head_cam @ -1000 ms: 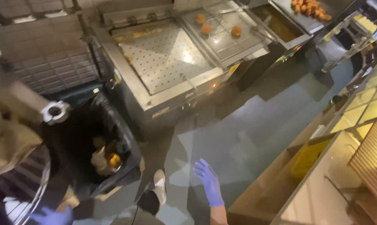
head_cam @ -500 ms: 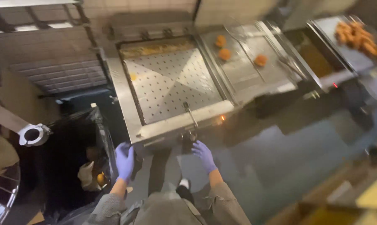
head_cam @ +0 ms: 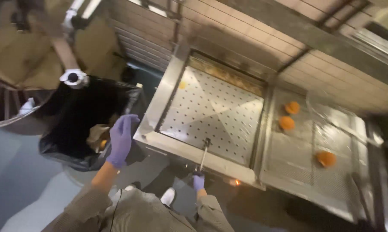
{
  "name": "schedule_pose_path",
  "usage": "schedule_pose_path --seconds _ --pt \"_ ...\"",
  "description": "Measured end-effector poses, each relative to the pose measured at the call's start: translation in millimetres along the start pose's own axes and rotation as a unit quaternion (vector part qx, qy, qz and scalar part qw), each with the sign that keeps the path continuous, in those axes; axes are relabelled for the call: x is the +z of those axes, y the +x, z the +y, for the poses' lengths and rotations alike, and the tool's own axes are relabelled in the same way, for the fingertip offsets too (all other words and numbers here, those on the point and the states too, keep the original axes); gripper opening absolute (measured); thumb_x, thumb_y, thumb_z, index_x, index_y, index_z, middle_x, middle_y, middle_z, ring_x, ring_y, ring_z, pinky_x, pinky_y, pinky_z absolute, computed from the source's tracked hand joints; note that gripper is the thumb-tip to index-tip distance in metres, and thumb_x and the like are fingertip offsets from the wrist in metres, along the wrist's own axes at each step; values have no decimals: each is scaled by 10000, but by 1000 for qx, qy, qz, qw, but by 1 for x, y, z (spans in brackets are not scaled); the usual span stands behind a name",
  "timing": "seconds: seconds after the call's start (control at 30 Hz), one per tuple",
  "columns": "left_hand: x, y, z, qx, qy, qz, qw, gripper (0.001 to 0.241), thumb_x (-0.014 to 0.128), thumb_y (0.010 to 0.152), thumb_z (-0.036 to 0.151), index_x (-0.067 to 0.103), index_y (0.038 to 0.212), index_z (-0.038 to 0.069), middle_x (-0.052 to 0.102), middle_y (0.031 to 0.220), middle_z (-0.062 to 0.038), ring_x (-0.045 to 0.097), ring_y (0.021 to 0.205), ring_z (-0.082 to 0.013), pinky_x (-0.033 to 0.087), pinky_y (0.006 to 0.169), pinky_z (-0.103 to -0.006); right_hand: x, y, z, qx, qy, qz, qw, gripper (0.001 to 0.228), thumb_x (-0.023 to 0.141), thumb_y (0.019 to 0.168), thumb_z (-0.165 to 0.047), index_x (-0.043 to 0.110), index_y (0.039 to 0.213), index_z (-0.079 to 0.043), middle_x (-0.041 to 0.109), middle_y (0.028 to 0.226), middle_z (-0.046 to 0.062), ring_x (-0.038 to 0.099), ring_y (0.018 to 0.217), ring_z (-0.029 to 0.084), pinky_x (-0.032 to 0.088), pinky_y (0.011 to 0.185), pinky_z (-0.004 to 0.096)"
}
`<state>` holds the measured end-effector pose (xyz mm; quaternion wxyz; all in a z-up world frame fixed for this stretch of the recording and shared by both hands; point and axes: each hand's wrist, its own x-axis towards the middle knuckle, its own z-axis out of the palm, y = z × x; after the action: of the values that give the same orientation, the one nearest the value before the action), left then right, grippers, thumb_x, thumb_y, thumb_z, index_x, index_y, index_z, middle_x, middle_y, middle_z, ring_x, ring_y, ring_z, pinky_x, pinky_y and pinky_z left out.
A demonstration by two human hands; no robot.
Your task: The recorder is frying donuts in a commercial deep fryer, moving them from trays to the fryer and using a skimmer and tongs to flip and remove them.
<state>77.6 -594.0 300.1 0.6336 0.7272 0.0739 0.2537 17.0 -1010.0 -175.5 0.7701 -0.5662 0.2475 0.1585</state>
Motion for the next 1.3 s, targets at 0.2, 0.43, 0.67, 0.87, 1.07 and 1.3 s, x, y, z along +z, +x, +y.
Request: schedule_pose_path --seconds 0.2,0.43,0.67,0.87,1.07,1.3 --pt "-54 -17 22 -32 87 59 994 193 574 1045 86 695 1157 -15 728 1068 -69 666 981 -122 507 906 -274 20 16 19 -27 38 19 999 298 648 671 -30 693 960 -86 725 827 60 713 714 223 591 647 366" --pt "-114 -21 18 -92 118 124 981 220 668 993 122 714 1172 3 739 1040 -61 635 902 -106 512 838 -262 24 3 -19 59 -109 83 989 188 708 798 -107 723 957 -8 724 839 110 695 733 230 549 640 366" --pt "-154 5 -34 -80 -22 74 994 213 616 1045 110 691 1212 0 724 1074 -38 645 982 -82 514 899 -246 -2 -39 -59 -10 -193 124 973 320 690 857 -227 739 1083 -6 780 875 115 756 727 238 586 677 371" --pt "-152 33 -61 -95 -88 9 992 212 630 1037 101 676 1221 7 717 1101 -33 670 1021 -99 529 932 -256 78 -186 -241 -138 -341 260 893 544 679 939 -524 628 1087 -3 663 832 141 634 708 234 506 664 444" --pt "-147 49 -68 -71 -26 -13 997 242 720 996 86 695 1222 2 714 1064 -35 651 978 -96 522 897 -251 201 -264 -467 -202 -438 392 783 493 537 1069 -503 676 1182 -43 734 981 165 704 881 300 555 799 436" --pt "-172 48 -49 -92 -19 20 995 228 705 1036 90 701 1242 -8 704 1050 -37 611 943 -90 497 874 -250 214 -224 -611 -425 -372 371 737 337 651 1063 -352 656 1001 -22 706 861 101 697 773 187 559 709 375"
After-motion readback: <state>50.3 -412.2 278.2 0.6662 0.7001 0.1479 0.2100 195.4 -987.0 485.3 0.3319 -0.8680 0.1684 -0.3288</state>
